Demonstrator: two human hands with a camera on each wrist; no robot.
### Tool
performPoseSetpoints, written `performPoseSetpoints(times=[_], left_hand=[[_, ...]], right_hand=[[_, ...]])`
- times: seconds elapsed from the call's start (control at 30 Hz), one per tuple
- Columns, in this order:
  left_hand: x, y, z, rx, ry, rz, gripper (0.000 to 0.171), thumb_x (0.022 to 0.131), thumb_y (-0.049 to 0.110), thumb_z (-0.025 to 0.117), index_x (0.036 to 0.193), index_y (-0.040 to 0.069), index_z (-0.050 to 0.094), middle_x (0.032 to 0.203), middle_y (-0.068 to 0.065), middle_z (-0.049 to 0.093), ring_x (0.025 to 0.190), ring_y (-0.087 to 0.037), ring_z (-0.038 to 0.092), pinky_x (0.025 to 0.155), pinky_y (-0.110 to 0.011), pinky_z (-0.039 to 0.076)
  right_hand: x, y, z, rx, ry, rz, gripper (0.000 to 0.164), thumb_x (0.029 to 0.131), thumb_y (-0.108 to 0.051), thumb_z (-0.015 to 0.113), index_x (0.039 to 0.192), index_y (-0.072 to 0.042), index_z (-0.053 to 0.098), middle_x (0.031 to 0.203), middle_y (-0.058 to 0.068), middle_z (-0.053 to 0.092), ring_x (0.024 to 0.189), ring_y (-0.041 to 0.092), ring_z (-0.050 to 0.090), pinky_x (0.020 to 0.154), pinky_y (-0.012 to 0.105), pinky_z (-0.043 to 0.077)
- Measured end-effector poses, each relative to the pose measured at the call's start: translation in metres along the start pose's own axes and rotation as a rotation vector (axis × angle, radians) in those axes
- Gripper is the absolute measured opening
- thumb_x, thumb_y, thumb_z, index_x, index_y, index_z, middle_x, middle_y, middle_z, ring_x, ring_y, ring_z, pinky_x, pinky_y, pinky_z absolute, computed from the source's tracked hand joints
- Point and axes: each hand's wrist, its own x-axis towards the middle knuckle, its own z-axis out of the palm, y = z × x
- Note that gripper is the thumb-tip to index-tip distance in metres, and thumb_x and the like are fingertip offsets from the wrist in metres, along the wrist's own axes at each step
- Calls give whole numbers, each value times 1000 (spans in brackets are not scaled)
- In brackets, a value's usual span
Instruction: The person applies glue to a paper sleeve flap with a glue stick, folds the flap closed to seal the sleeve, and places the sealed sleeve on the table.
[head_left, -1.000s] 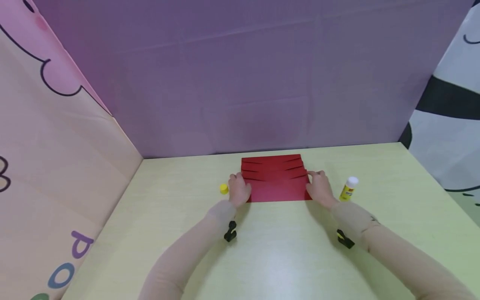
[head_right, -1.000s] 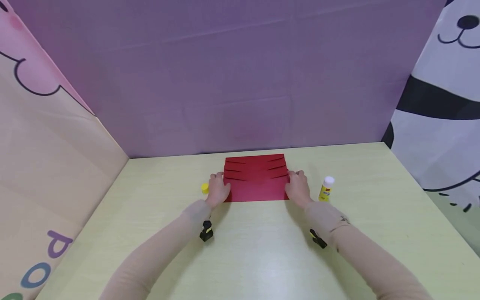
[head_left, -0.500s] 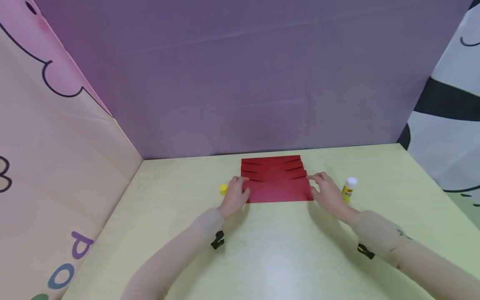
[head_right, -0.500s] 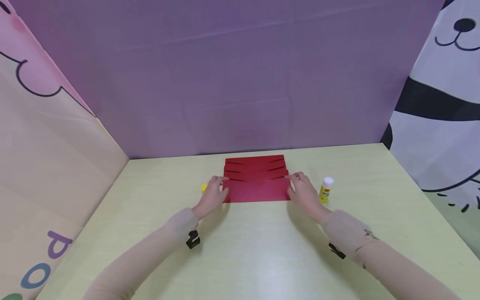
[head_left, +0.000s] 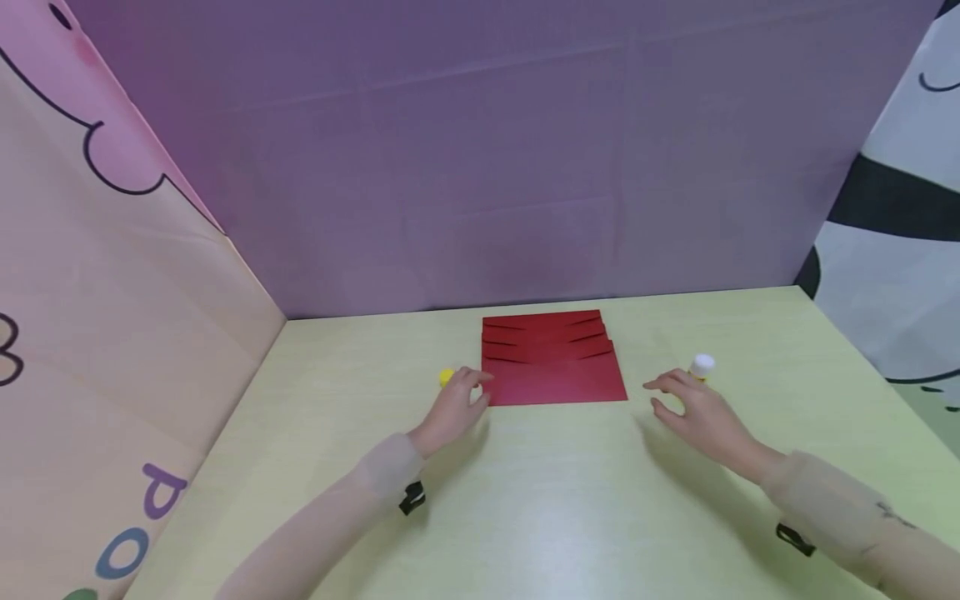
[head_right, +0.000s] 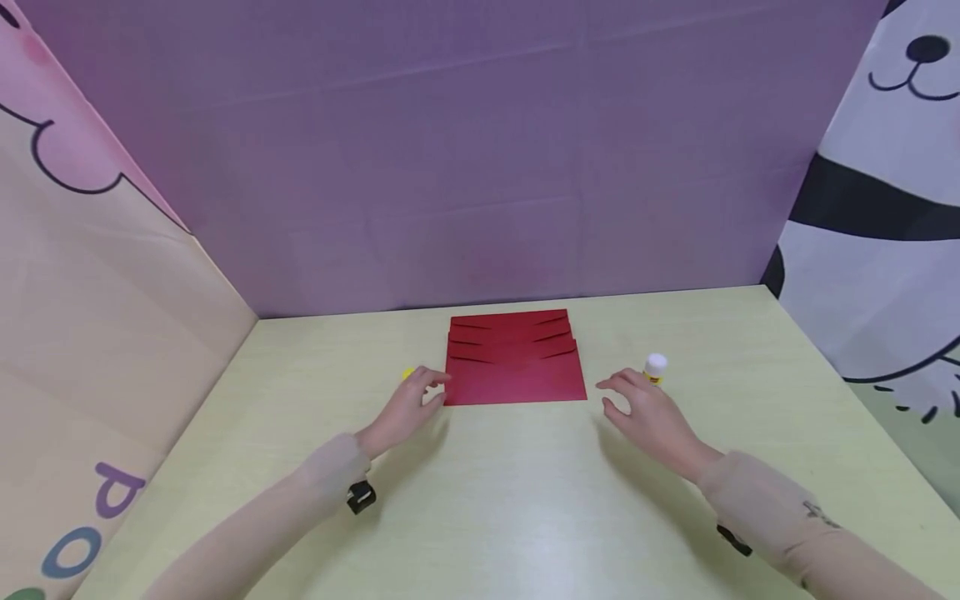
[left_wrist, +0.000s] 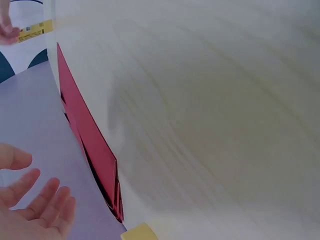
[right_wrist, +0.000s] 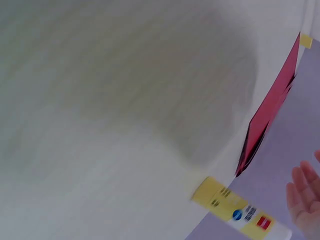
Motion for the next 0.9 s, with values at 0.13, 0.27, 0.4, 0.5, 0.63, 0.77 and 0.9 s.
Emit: performPoseSetpoints(times=[0.13, 0.27, 0.4, 0.5, 0.63, 0.77, 0.9], left_hand=[[-5, 0, -2, 6, -17, 5, 28, 88, 9, 52, 115, 0, 54, 107, -14, 52, 97, -23, 49, 83, -35, 44], [-8, 3, -5, 1, -39, 13, 29, 87, 8, 53, 115, 0, 54, 108, -13, 52, 97, -23, 49, 84, -35, 45], [-11, 5, -7, -9, -65, 27, 30, 87, 7, 53, 115, -1, 54, 108, -15, 53, 98, -26, 50, 85, -36, 45], [-14, 7, -8, -4, -83, 34, 29, 86, 7, 54, 114, -1, 54, 108, -15, 53, 99, -28, 51, 86, -37, 44], [-18, 8, -10, 19, -103, 58, 27, 86, 6, 56, 112, 0, 55, 105, -13, 54, 99, -29, 51, 86, -38, 44], [-22, 8, -12, 25, -118, 86, 25, 85, 6, 56, 110, 0, 56, 103, -11, 55, 98, -29, 52, 85, -39, 44], [-24, 6, -13, 42, -161, 70, 26, 86, 7, 55, 111, 0, 56, 104, -11, 55, 98, -26, 52, 85, -38, 44]], right_hand=[[-11, 9, -8, -25, -2, -5, 22, 64, 4, 69, 85, -1, 64, 81, 5, 60, 72, 21, 57, 58, 34, 48], [-19, 17, -16, -40, -28, 40, 19, 64, 3, 69, 81, -3, 65, 80, 5, 62, 71, 22, 57, 59, 34, 47], [-26, 25, -23, -44, -84, 109, 13, 67, 1, 68, 77, -6, 64, 77, 4, 62, 70, 22, 57, 59, 35, 47], [-29, 31, -26, -50, -124, 149, 9, 70, -1, 67, 76, -6, 63, 75, 2, 61, 70, 23, 57, 59, 35, 47], [-30, 39, -29, -65, -170, 202, 5, 72, -3, 66, 77, -4, 64, 75, 4, 62, 70, 25, 57, 59, 36, 47], [-28, 45, -32, -60, -247, 303, 12, 78, -7, 61, 83, 3, 63, 78, 13, 62, 72, 30, 57, 61, 42, 47], [-25, 47, -31, -40, -308, 395, 27, 81, -10, 57, 95, 13, 57, 84, 24, 60, 76, 38, 57, 64, 47, 46]])
